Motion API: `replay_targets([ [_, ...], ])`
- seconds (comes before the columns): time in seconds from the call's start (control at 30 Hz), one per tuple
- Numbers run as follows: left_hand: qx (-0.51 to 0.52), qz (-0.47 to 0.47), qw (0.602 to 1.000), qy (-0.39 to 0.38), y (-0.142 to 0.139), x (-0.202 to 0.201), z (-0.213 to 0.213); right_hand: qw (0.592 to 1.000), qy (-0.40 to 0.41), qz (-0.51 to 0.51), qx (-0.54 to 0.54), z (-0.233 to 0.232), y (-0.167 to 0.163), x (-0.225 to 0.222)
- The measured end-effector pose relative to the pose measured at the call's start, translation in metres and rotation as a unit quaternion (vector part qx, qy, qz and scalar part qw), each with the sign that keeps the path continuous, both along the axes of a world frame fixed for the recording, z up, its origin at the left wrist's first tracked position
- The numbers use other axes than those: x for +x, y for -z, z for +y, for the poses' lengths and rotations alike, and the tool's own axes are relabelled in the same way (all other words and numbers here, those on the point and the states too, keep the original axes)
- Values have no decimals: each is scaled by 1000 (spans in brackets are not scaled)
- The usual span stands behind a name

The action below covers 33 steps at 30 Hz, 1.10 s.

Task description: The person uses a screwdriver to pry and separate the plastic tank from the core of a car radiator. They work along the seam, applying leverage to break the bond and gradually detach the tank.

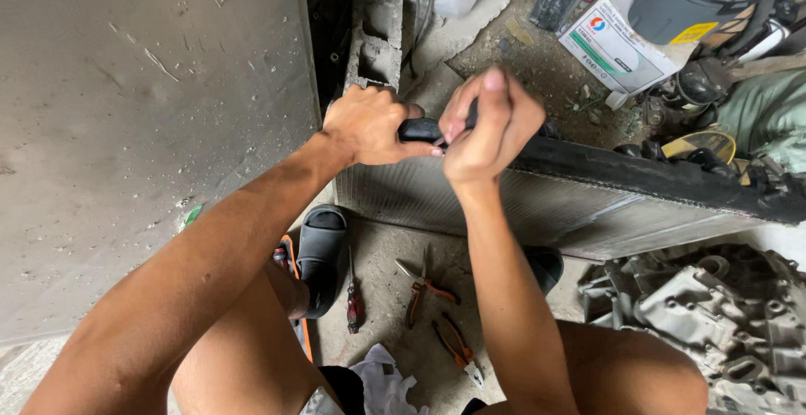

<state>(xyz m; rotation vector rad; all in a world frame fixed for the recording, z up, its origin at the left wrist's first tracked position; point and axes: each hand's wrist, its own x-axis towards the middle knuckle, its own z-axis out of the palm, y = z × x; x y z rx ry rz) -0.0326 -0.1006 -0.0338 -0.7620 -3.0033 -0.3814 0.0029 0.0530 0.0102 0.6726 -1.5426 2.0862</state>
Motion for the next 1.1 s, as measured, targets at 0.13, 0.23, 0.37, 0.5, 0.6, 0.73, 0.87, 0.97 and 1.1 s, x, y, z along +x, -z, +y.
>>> replay_targets([
  [0.13,2,20,1000,9,4,-3,-2,999,14,50,13,-4,4,13],
  [0.23,-3,13,1000,21,5,-7,-2,997,10,68,44,-2,10,14],
  [0.37,-18,3,1000,4,8,-10,-1,998,7,51,32,1,14,0],
  [0.5,-4,12,1000,2,9,-9,3,990,-1,-88,-108,9,3,-36],
  [0.6,4,-12,1000,-26,7,-9,4,987,-11,-116,-115,20,-4,-64],
  [0.73,22,-1,999,-23,5,-7,6,981,-10,-144,-131,23,0,-93],
  [0.87,15,-32,999,-41,2,-7,7,987,36,-145,-65,21,9,-118],
  [0.97,11,-24,998,-49,1,-6,8,988,40,-144,-37,15,15,-138],
  [1.1,21,3,998,-53,0,2,9,967,67,-245,-29,11,5,-150],
])
